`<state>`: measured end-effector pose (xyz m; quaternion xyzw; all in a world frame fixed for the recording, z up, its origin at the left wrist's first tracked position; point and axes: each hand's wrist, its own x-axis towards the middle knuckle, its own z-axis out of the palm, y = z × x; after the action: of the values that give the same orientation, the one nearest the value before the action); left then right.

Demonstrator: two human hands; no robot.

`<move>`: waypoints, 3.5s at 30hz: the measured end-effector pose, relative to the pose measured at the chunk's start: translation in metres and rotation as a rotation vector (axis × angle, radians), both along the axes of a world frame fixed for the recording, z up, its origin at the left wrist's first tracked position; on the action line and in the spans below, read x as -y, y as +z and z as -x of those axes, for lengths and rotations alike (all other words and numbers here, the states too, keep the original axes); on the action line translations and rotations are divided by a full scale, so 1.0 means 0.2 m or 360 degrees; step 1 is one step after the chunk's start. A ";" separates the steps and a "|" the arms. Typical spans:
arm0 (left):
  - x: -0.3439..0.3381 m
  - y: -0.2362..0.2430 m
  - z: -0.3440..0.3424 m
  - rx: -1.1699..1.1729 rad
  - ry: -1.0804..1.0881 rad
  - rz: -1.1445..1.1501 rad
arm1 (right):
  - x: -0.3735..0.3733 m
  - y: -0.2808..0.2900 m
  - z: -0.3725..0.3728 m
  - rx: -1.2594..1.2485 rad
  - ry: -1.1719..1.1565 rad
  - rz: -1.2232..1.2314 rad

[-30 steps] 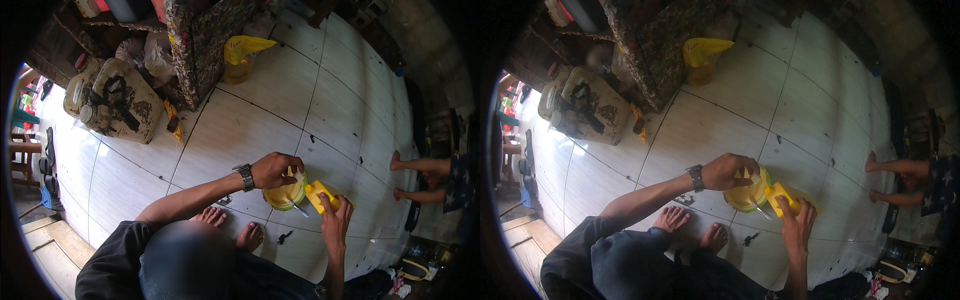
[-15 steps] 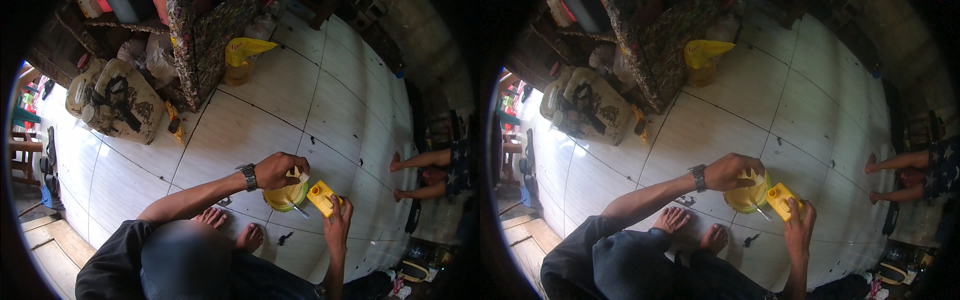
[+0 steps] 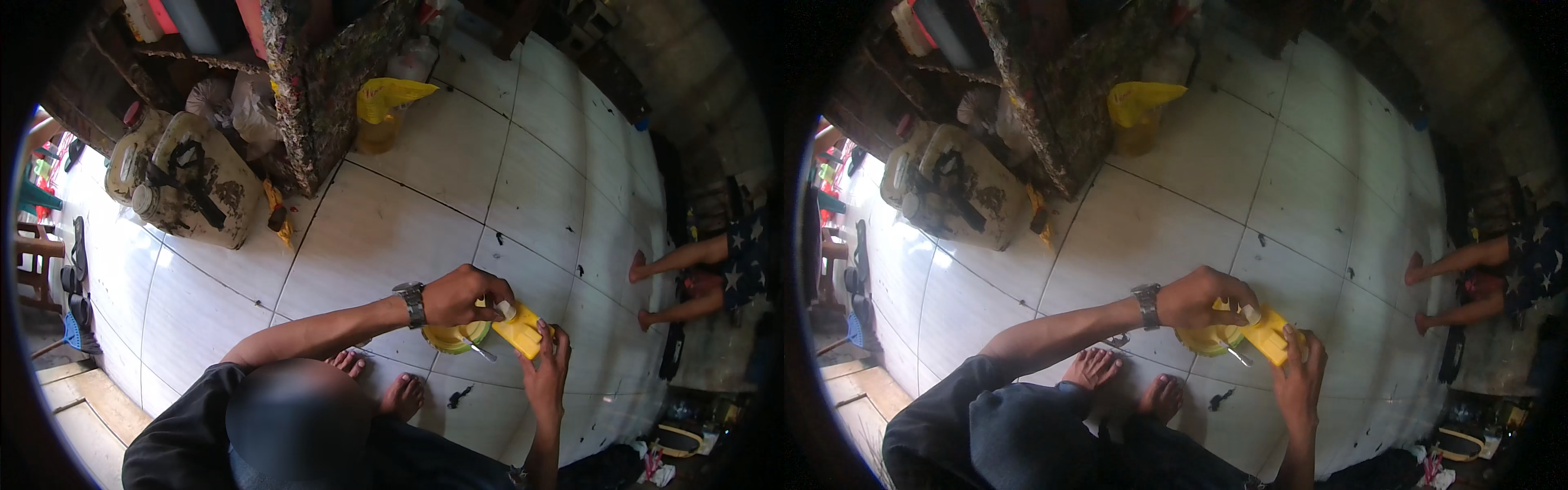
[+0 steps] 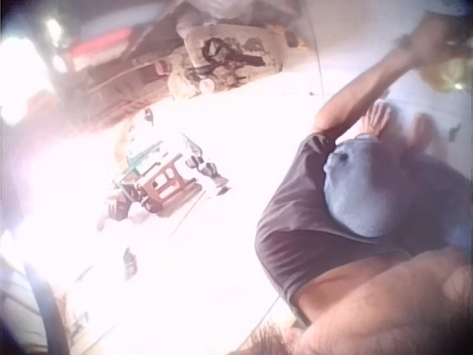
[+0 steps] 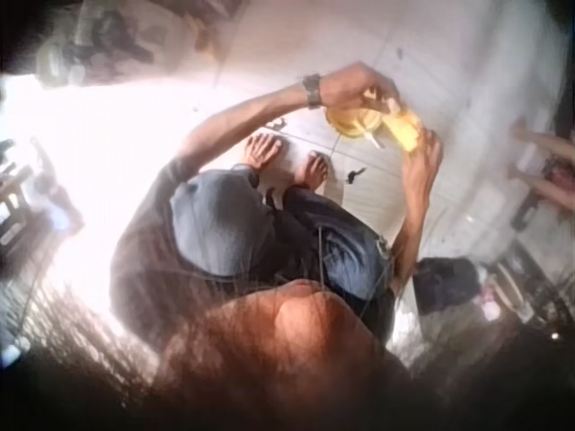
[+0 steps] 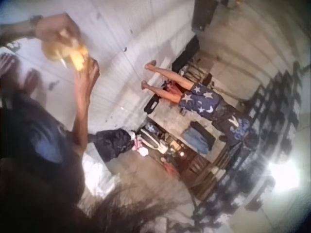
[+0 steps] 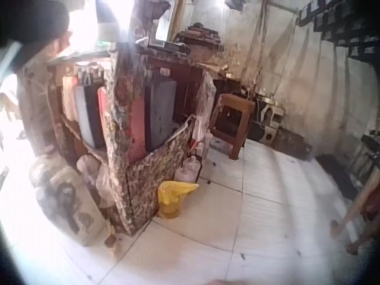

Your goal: The person mixes yellow ink in a container by hand using a stirring tool, adds red liquid from a bottle, and continues to stir the mixture at a workshop station.

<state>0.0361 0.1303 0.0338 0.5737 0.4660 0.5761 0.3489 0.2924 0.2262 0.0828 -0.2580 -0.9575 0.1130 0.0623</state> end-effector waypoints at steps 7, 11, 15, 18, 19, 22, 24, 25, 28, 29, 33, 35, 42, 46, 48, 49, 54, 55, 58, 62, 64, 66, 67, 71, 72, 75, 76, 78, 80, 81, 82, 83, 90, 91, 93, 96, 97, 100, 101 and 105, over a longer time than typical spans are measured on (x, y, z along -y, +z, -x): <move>-0.07 0.09 0.01 -0.0837 0.0255 0.0245 | 0.03 0.13 0.19 0.0112 0.0086 -0.0261; 0.04 0.22 0.23 -0.1074 0.0516 -0.0159 | -0.06 0.12 0.42 -0.0159 0.0157 -0.0205; 0.19 0.33 0.42 -0.1148 0.1037 -0.0138 | -0.11 0.02 0.80 -0.0573 0.0415 0.0087; 0.20 0.27 0.53 -0.1092 0.1514 0.0131 | -0.10 -0.09 1.06 -0.0725 0.0575 0.0360; 0.21 0.26 0.57 -0.1196 0.1427 0.0241 | -0.09 -0.16 1.12 -0.0705 0.0553 0.0454; 0.29 0.09 0.82 -0.1216 0.1058 0.0147 | -0.06 -0.39 1.34 -0.0660 0.0664 0.0631; 0.37 0.10 0.79 -0.1490 0.1240 0.0455 | -0.03 -0.51 1.40 -0.0574 0.0643 0.0777; 0.38 0.11 0.80 -0.1468 0.1326 0.0553 | -0.01 -0.55 1.45 -0.0562 0.0591 0.0874; 0.40 -0.02 0.83 -0.1324 0.1262 0.0485 | 0.03 -0.61 1.48 -0.0537 0.0539 0.1021; 0.41 -0.07 0.84 -0.1364 0.1197 0.0381 | 0.03 -0.62 1.47 -0.0528 0.0540 0.1042; 0.43 -0.01 0.83 -0.1856 0.1114 0.0365 | -0.01 -0.72 1.44 -0.0372 0.0546 0.0811; 0.40 0.06 0.77 -0.1733 0.1215 0.0599 | -0.03 -0.76 1.40 -0.0475 0.0627 0.0665; 0.43 0.07 0.76 -0.1608 0.1086 0.0436 | 0.09 -0.57 1.42 -0.0419 0.0470 0.0938; 0.39 0.03 0.80 -0.1542 0.1034 0.0788 | 0.13 -0.49 1.43 -0.0465 0.0529 0.0909; 0.39 0.05 0.82 -0.1732 0.0831 0.0727 | 0.12 -0.48 1.43 -0.0454 0.0517 0.0955; 0.39 0.07 0.82 -0.1823 0.0723 0.0692 | 0.12 -0.50 1.42 -0.0445 0.0469 0.0936; 0.37 0.06 0.77 -0.1679 0.1019 0.0476 | 0.19 -0.49 1.37 -0.0484 0.0356 0.0832; 0.36 0.04 0.78 -0.1711 0.0906 0.0495 | 0.19 -0.48 1.37 -0.0474 0.0338 0.0832; 0.34 0.10 0.75 -0.1609 0.0997 0.0589 | 0.17 -0.45 1.36 -0.0441 0.0310 0.0780; 0.32 -0.02 0.78 -0.1846 0.0990 0.0578 | 0.23 -0.47 1.38 -0.0438 0.0404 0.0674; 0.31 -0.01 0.78 -0.1898 0.0843 0.0443 | 0.23 -0.46 1.34 -0.0455 0.0394 0.0636; 0.35 0.01 0.76 -0.1815 0.0844 0.0274 | 0.23 -0.46 1.31 -0.0459 0.0363 0.0650; 0.35 0.04 0.74 -0.1770 0.0841 0.0193 | 0.23 -0.46 1.29 -0.0468 0.0361 0.0651; 0.32 0.01 0.72 -0.1802 0.0885 0.0503 | 0.24 -0.48 1.23 -0.0487 0.0413 0.0709; 0.32 -0.02 0.73 -0.1824 0.0862 0.0494 | 0.25 -0.48 1.22 -0.0493 0.0434 0.0737; 0.34 0.02 0.70 -0.1832 0.0712 0.0481 | 0.26 -0.49 1.24 -0.0490 0.0420 0.0660; 0.36 0.06 0.70 -0.1825 0.0651 0.0480 | 0.26 -0.52 1.20 -0.0542 0.0233 0.0813; 0.40 0.33 0.68 -0.1745 0.1109 -0.0207 | 0.09 -0.53 1.14 -0.0666 -0.0136 0.1012; 0.54 0.52 0.80 -0.1724 0.1852 -0.0586 | 0.05 -0.30 1.11 -0.0931 -0.0343 0.1669; 0.57 0.59 0.87 -0.1723 0.2236 -0.0685 | 0.02 -0.14 1.09 -0.1000 -0.0398 0.1546; 0.57 0.70 0.94 -0.1641 0.2363 -0.0744 | -0.01 0.04 1.10 -0.1066 -0.0452 0.1416; 0.55 0.80 1.00 -0.1554 0.2494 -0.0817 | -0.05 0.23 1.12 -0.1081 -0.0365 0.1276; 0.35 0.74 1.19 -0.1722 0.2805 -0.0684 | -0.32 1.07 1.87 -0.1629 -0.0223 0.1131; 0.34 0.74 1.21 -0.1727 0.2882 -0.0731 | -0.34 1.12 2.02 -0.1682 -0.0249 0.1189; 0.35 0.75 1.22 -0.1676 0.2846 -0.0813 | -0.35 1.16 2.35 -0.1807 -0.0443 0.1251; 0.33 0.72 1.22 -0.1667 0.2763 -0.0900 | -0.34 1.13 2.64 -0.1831 -0.0509 0.1410; 0.34 0.73 1.20 -0.1650 0.2710 -0.0899 | -0.33 1.11 2.72 -0.1809 -0.0451 0.1492; 0.36 0.73 1.21 -0.1733 0.2668 -0.0869 | -0.32 1.06 2.94 -0.1751 -0.0393 0.1627; 0.37 0.75 1.18 -0.1722 0.2638 -0.0840 | -0.34 1.04 2.99 -0.1730 -0.0389 0.1633; 0.37 0.73 1.17 -0.1769 0.2621 -0.0814 | -0.41 0.96 3.11 -0.1615 -0.0374 0.1565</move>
<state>-0.1984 0.0571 0.1803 0.3189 0.6742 0.3717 -0.5529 -0.3289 0.3087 0.2745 -0.2733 -0.6144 0.6301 0.3883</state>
